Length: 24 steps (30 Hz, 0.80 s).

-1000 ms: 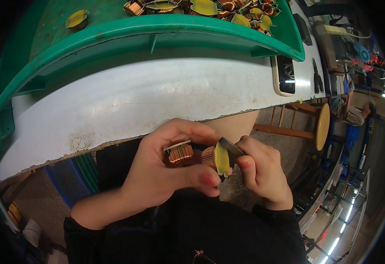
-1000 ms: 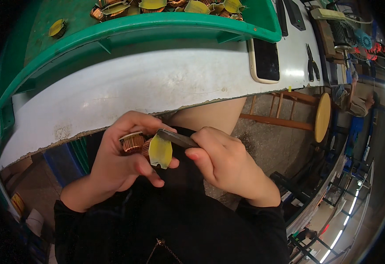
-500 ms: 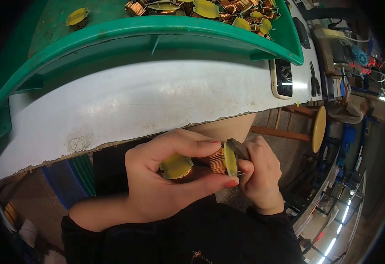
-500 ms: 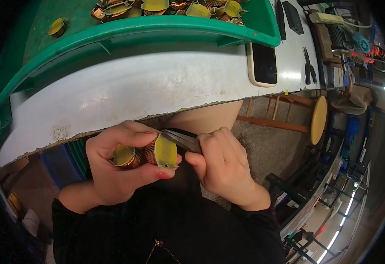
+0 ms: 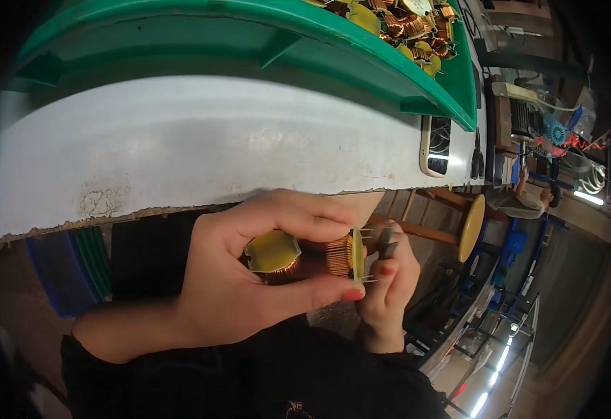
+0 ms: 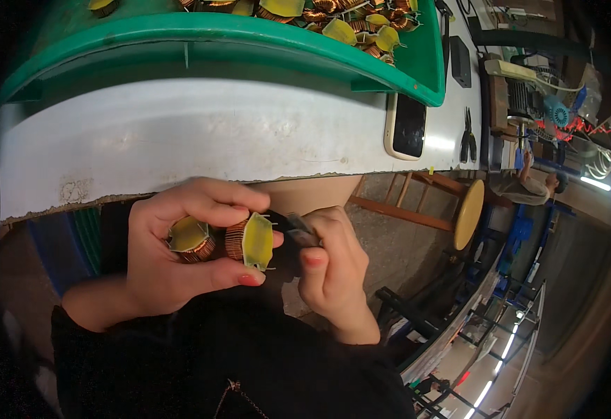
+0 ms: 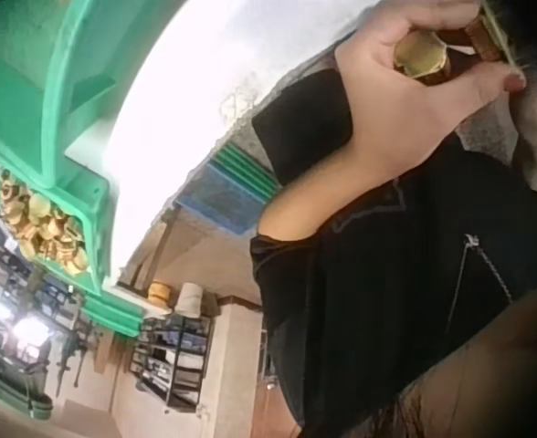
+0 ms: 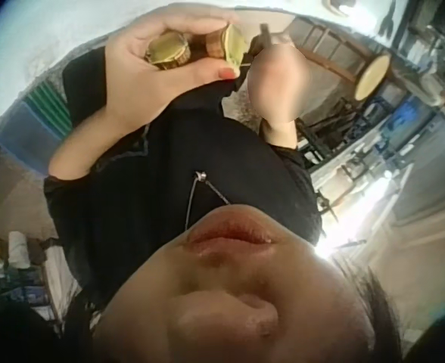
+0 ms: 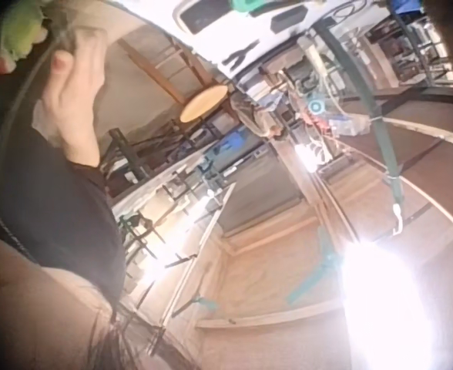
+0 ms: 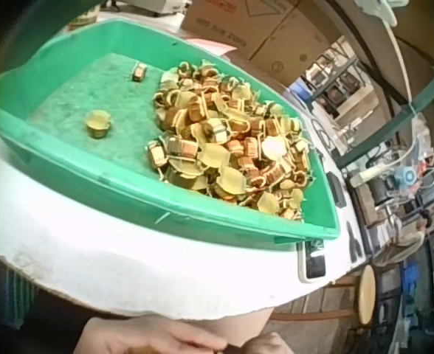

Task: Assembling small metal components using pliers at a workbench.

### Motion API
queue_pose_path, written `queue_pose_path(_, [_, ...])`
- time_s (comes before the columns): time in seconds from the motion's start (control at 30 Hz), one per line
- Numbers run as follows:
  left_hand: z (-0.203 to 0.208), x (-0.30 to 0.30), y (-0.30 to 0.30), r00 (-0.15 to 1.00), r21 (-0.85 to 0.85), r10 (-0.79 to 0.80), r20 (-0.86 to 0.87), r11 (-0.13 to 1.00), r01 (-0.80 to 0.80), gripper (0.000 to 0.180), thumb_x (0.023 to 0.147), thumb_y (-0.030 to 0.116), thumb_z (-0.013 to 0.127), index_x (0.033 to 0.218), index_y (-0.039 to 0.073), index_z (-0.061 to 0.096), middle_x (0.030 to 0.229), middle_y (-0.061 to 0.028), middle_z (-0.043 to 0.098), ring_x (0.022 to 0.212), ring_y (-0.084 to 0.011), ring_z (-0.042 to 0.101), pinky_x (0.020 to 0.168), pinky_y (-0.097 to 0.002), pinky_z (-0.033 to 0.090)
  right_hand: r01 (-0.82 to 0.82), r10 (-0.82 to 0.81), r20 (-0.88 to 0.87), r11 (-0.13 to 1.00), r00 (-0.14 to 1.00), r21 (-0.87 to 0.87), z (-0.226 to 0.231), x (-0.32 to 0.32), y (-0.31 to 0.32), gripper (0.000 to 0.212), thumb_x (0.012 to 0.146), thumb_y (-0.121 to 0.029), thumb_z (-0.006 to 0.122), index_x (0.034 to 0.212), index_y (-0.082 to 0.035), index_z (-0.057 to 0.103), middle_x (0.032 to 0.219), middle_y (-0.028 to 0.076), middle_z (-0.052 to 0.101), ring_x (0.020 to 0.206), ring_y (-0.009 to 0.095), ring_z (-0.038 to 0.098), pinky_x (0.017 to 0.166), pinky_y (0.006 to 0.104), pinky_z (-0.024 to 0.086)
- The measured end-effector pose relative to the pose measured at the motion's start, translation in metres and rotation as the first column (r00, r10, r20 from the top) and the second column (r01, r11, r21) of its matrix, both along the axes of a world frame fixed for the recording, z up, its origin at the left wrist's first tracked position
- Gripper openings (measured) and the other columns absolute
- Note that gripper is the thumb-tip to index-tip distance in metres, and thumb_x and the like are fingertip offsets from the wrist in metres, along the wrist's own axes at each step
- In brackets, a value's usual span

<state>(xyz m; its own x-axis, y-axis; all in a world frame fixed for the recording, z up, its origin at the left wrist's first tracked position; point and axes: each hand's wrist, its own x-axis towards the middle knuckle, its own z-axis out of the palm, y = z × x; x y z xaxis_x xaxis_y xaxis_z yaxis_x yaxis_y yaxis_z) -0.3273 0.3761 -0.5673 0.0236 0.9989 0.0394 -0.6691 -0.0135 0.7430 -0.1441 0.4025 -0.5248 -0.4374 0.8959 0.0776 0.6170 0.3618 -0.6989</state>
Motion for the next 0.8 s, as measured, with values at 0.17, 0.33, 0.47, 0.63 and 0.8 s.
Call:
queue_pose_path(0.17, [-0.002, -0.009, -0.006, 0.997, -0.012, -0.054, -0.05, 0.998, 0.054, 0.043, 0.058, -0.013, 0.077, 0.094, 0.001, 0.059, 0.104, -0.0157, 0.062, 0.095, -0.0272, 0.063, 0.08, -0.0309, 0.052, -0.034, 0.031, 0.047, 0.997, 0.998, 0.063, -0.009, -0.008, -0.005, 0.03, 0.094, -0.027, 0.046, 0.09, 0.002, 0.054, 0.078, 0.012, 0.05, 0.064, 0.024, 0.045, 0.059, 0.0301, 0.04])
queue_pose_path(0.33, [-0.007, -0.014, -0.014, 0.997, 0.023, -0.037, -0.069, 0.999, 0.039, 0.044, 0.057, -0.013, 0.077, 0.095, 0.001, 0.059, 0.103, -0.0165, 0.063, 0.094, -0.0265, 0.063, 0.081, -0.0312, 0.052, -0.084, 0.062, 0.134, 0.983, 0.989, 0.165, -0.01, -0.017, -0.01, 0.032, 0.094, -0.028, 0.046, 0.087, 0.002, 0.053, 0.074, 0.012, 0.049, 0.062, 0.024, 0.044, 0.058, 0.031, 0.04])
queue_pose_path(0.47, [-0.011, -0.016, -0.015, 0.995, 0.037, -0.023, -0.1, 0.999, 0.027, 0.045, 0.057, -0.013, 0.077, 0.095, 0.0, 0.059, 0.102, -0.017, 0.063, 0.094, -0.026, 0.063, 0.081, -0.0311, 0.052, -0.102, 0.041, 0.234, 0.962, 0.971, 0.254, -0.015, -0.021, -0.013, 0.033, 0.094, -0.029, 0.046, 0.084, 0.002, 0.053, 0.072, 0.011, 0.049, 0.062, 0.024, 0.044, 0.057, 0.031, 0.04])
queue_pose_path(0.63, [-0.013, -0.016, -0.015, 0.997, 0.02, -0.047, -0.058, 0.999, 0.048, 0.045, 0.057, -0.014, 0.077, 0.095, 0.0, 0.059, 0.103, -0.0171, 0.063, 0.094, -0.0267, 0.063, 0.082, -0.0314, 0.052, -0.096, 0.0, 0.304, 0.949, 0.953, 0.299, -0.016, -0.021, -0.016, 0.033, 0.094, -0.029, 0.046, 0.083, 0.002, 0.052, 0.073, 0.011, 0.049, 0.062, 0.023, 0.044, 0.057, 0.0308, 0.04])
queue_pose_path(0.8, [-0.006, -0.01, -0.012, 0.997, -0.016, -0.073, -0.025, 0.997, 0.072, 0.044, 0.057, -0.014, 0.077, 0.095, 0.0, 0.059, 0.104, -0.0166, 0.063, 0.094, -0.0276, 0.063, 0.082, -0.0316, 0.052, 0.025, -0.031, 0.031, 0.985, 0.999, 0.17, -0.024, -0.008, -0.016, 0.034, 0.094, -0.03, 0.046, 0.084, 0.002, 0.052, 0.074, 0.012, 0.049, 0.062, 0.023, 0.044, 0.058, 0.0307, 0.04])
